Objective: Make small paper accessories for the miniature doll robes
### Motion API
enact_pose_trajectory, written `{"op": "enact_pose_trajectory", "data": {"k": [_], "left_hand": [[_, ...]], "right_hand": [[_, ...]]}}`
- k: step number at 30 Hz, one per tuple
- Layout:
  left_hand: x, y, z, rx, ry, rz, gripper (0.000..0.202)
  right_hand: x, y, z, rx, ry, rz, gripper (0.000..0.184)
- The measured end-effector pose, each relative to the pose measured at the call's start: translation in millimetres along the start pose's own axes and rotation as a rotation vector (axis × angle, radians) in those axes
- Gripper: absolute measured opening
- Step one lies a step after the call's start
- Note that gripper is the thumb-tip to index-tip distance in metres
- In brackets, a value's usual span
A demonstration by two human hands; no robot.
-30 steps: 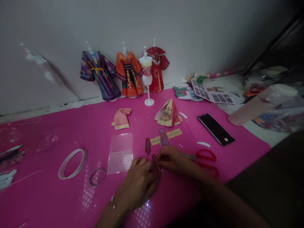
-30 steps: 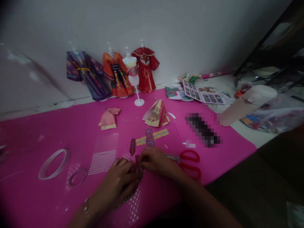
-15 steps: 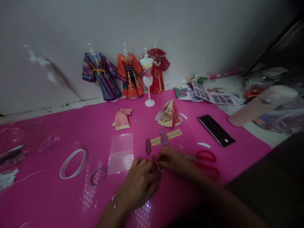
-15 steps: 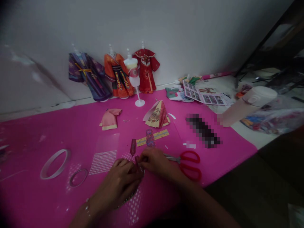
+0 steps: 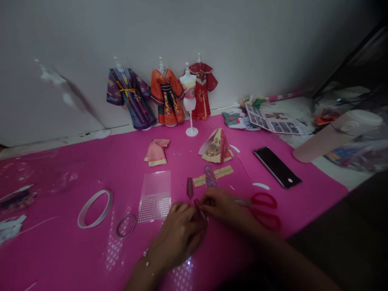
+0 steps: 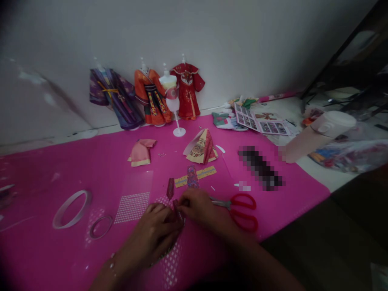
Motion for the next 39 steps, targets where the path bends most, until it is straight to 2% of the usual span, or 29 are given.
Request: {"op": "enact_pose_trajectory", "data": {"k": [4, 9, 15, 26, 39], "left_hand": [[1, 1, 1.0, 0.001, -0.004, 0.003, 0.021], [14, 2, 6.6, -0.077, -0.072, 0.095, 0.021], [19, 1, -0.2, -0.028, -0.116, 0.117, 0.022], [20, 0, -3.0, -0.008, -0.147, 0.135, 0.023], [21, 2, -3.6, -0.014, -0.143, 0.151, 0.020]], "right_hand": [[1, 0, 1, -0.018, -0.009, -0.017, 0.021], [-7, -3, 0, -0.032, -0.043, -0.009, 0.021], [-11, -2, -2, -0.026, -0.036, 0.017, 0.023], [12, 7, 6, 0.047, 0.084, 0.195, 0.021], [16, 10, 7, 0.027, 0.126, 0.280, 0.020]]}}
Point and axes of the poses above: each hand's wrist, its own y-axis away from the middle knuckle, its own z-axis out of the back of the hand, x = y × z, the point moved 6 cm from there along -y, towards the middle knuckle, and after that the axes turned 2 degrees about -z, right-handed, at the moved point
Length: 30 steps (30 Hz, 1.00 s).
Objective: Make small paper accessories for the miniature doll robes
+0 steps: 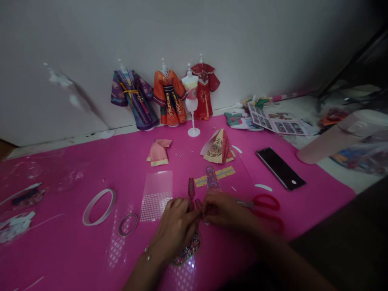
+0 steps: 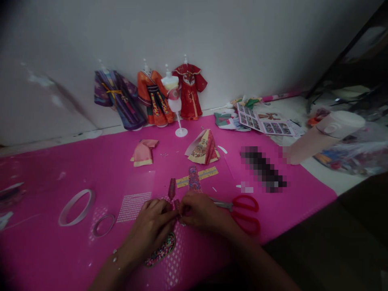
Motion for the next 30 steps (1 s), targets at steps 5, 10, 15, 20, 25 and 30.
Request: {"op": "enact_pose_trajectory", "data": {"k": [5, 10, 15, 20, 25, 30], "left_hand": [[-1, 1, 2.5, -0.004, 0.006, 0.012, 0.019], [-1, 1, 2.6, -0.014, 0.005, 0.027, 0.018], [2, 1, 0.6, -0.028, -0.004, 0.038, 0.020], [6, 0, 3.0, -0.053, -0.009, 0.045, 0.026], [3, 2, 4.2, -0.041, -0.009, 0.026, 0.020], [2, 3, 2.8, -0.038, -0.019, 0.030, 0.020]], "right_hand": [[2, 0, 3, -0.018, -0.036, 0.014, 0.020], [6, -1, 6, -0.043, -0.093, 0.015, 0.011], [6, -3, 9, -0.080, -0.152, 0.014, 0.020], [5, 0, 13, -0.138, -0.189, -0.001, 0.011], [8, 8, 16, -0.180, -0.136, 0.031, 0.009], [14, 15, 10, -0.097, 0.022, 0.096, 0.026]]}}
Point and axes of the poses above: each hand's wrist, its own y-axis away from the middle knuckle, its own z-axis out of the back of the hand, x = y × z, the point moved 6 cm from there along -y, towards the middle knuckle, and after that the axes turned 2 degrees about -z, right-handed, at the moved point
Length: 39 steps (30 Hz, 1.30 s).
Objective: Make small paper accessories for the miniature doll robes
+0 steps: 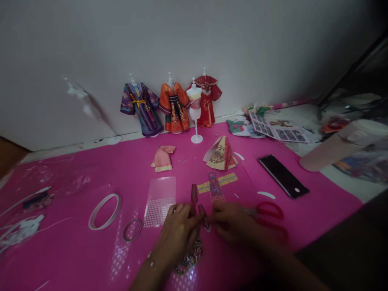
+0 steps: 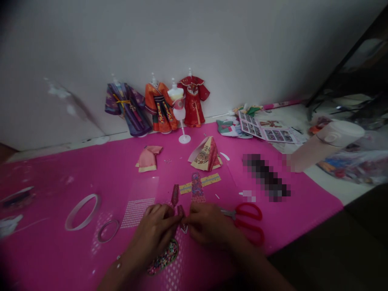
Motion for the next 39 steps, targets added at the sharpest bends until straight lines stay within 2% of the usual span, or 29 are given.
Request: {"op": "enact_pose_trajectory", "data": {"k": [7, 15, 30, 39], "left_hand": [[1, -3, 0.1, 0.005, -0.008, 0.007, 0.020], [4, -3, -1.4, -0.014, -0.023, 0.014, 0.023], [11, -2, -1.7, -0.018, -0.111, 0.085, 0.033], [9, -2, -0.5, -0.020, -0.127, 0.078, 0.035]], "right_hand": [[3, 4, -9, 0.108, 0.204, 0.023, 0.030], [2, 4, -12, 0.142, 0.271, 0.033, 0.027], [1, 3, -11, 0.109, 0.225, 0.022, 0.031], [3, -6, -5, 0.035, 0.263, -0.108, 0.026]]}}
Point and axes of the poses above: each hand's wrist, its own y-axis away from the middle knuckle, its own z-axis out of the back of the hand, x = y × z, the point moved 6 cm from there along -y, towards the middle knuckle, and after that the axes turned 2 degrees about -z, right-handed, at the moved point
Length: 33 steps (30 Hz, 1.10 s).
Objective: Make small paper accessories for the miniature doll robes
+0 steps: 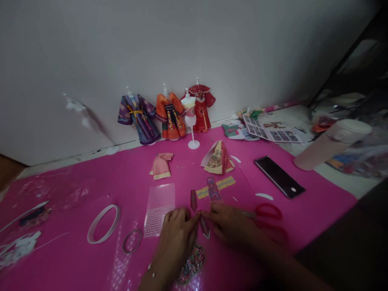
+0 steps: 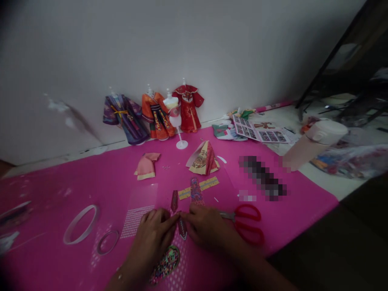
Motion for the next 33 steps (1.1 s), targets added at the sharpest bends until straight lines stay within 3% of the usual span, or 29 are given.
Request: {"op": "enact_pose_trajectory", "data": {"k": [10, 20, 33], "left_hand": [[1, 1, 1.8, -0.051, 0.028, 0.014, 0.031], [9, 4, 12.8, -0.234, 0.076, 0.077, 0.027], [4, 3, 0.3, -0.203, 0.095, -0.032, 0.033]], "right_hand": [[1, 0, 2, -0.012, 0.001, -0.036, 0.021], [-12, -4, 0, -0.085, 0.013, -0.138, 0.025], [-13, -3, 2, -0.111, -0.017, -0.119, 0.019]]}}
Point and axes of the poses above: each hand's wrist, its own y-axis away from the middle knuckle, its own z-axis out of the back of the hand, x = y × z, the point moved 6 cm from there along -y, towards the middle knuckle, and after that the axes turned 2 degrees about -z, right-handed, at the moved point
